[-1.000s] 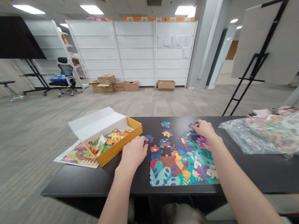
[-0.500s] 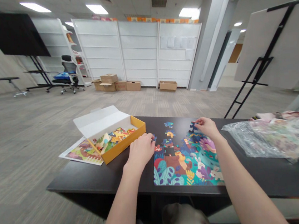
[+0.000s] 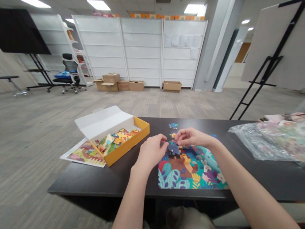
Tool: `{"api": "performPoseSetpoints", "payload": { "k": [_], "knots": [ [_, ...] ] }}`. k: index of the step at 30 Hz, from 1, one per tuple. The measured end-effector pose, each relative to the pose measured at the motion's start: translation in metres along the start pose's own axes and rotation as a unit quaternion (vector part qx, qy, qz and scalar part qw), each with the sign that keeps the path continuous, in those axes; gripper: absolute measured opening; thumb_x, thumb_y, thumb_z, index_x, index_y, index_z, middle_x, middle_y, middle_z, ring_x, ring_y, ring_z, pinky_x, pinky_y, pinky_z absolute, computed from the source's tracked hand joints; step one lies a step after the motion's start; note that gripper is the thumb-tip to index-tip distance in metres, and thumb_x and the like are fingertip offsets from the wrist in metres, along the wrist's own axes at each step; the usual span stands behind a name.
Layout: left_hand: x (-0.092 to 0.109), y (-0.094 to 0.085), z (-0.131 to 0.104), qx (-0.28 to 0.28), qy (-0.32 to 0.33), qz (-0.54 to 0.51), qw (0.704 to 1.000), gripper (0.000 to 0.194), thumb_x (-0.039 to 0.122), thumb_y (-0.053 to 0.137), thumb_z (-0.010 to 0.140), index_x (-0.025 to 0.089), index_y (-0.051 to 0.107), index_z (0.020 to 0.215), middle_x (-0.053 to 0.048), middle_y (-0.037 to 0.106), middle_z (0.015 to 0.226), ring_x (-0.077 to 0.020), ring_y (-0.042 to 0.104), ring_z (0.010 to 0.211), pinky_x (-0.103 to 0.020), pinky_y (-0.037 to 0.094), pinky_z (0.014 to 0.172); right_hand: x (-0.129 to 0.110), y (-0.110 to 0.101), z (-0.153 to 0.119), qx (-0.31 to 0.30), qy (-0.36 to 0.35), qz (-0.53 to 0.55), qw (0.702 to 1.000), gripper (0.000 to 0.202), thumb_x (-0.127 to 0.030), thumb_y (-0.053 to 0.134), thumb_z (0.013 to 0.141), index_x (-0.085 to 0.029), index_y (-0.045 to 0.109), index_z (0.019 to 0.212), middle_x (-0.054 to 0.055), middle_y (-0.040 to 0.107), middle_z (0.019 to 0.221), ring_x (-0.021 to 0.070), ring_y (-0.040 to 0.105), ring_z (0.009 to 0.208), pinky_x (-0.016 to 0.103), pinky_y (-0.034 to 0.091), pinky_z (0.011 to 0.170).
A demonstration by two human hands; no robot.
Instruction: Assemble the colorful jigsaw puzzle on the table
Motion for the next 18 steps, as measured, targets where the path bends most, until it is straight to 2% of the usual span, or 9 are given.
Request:
{"api": "performPoseSetpoints", "payload": {
  "k": [5,11,12,14,16,18],
  "knots": [
    [0.003,0.010,0.002,-0.043,0.020,-0.040,0.998,0.021,0.028,0.063,0.086,0.027,0.071,0.105,0.001,0.079,0.096,-0.0187,0.072,0.087,-0.026,0.052,0.073,0.000,0.001,0.000,-0.001,-0.013,-0.016,1.000,0.038,-0.040,0.081,0.074,-0.018,0.067,0.100,0.002,0.073,0.082,0.0123,0.066,0.069,0.023,0.049,0.060],
    [-0.005,0.010,0.004,-0.037,0.030,-0.061,0.997,0.022,0.022,0.062,0.084,0.027,0.071,0.104,0.001,0.078,0.092,-0.0179,0.072,0.087,-0.026,0.054,0.074,-0.005,0.005,-0.001,-0.001,-0.025,-0.020,1.000,0.040,-0.041,0.078,0.074,-0.017,0.066,0.103,0.003,0.074,0.080,0.0141,0.067,0.070,0.024,0.050,0.060],
    [-0.008,0.006,0.004,-0.030,0.024,-0.062,0.997,0.022,0.022,0.061,0.084,0.027,0.071,0.104,0.000,0.078,0.093,-0.0179,0.072,0.087,-0.026,0.054,0.075,-0.005,0.002,-0.001,0.019,-0.028,-0.021,0.999,0.040,-0.042,0.077,0.075,-0.017,0.066,0.104,0.003,0.075,0.080,0.0144,0.067,0.069,0.024,0.049,0.059],
    [-0.016,-0.005,0.004,-0.007,0.001,-0.050,0.999,0.023,0.023,0.058,0.085,0.026,0.071,0.104,0.000,0.078,0.092,-0.0185,0.072,0.086,-0.026,0.054,0.075,-0.004,-0.009,0.000,0.099,-0.041,-0.024,0.994,0.039,-0.043,0.074,0.076,-0.017,0.066,0.103,0.005,0.075,0.082,0.0143,0.067,0.067,0.023,0.048,0.057],
    [-0.026,-0.019,0.001,0.021,-0.028,-0.018,0.999,0.025,0.023,0.054,0.086,0.025,0.072,0.104,-0.001,0.077,0.091,-0.0197,0.072,0.086,-0.027,0.054,0.076,0.001,-0.025,0.000,0.220,-0.052,-0.034,0.974,0.036,-0.043,0.069,0.077,-0.017,0.065,0.101,0.005,0.075,0.081,0.0142,0.065,0.063,0.024,0.047,0.055],
    [-0.034,-0.032,-0.002,0.035,-0.052,0.020,0.998,0.028,0.021,0.051,0.086,0.023,0.073,0.103,-0.003,0.077,0.093,-0.0209,0.072,0.090,-0.028,0.053,0.080,0.007,-0.041,-0.001,0.337,-0.046,-0.063,0.938,0.033,-0.040,0.066,0.076,-0.017,0.064,0.100,0.005,0.075,0.077,0.0152,0.064,0.061,0.025,0.048,0.056]
  ]
}}
Point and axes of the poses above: each hand's wrist, its own z-axis towards the middle knuckle, its own y-axis out of the palm, x = y × z, the point moved 4 cm from there along z, towards the middle knuckle
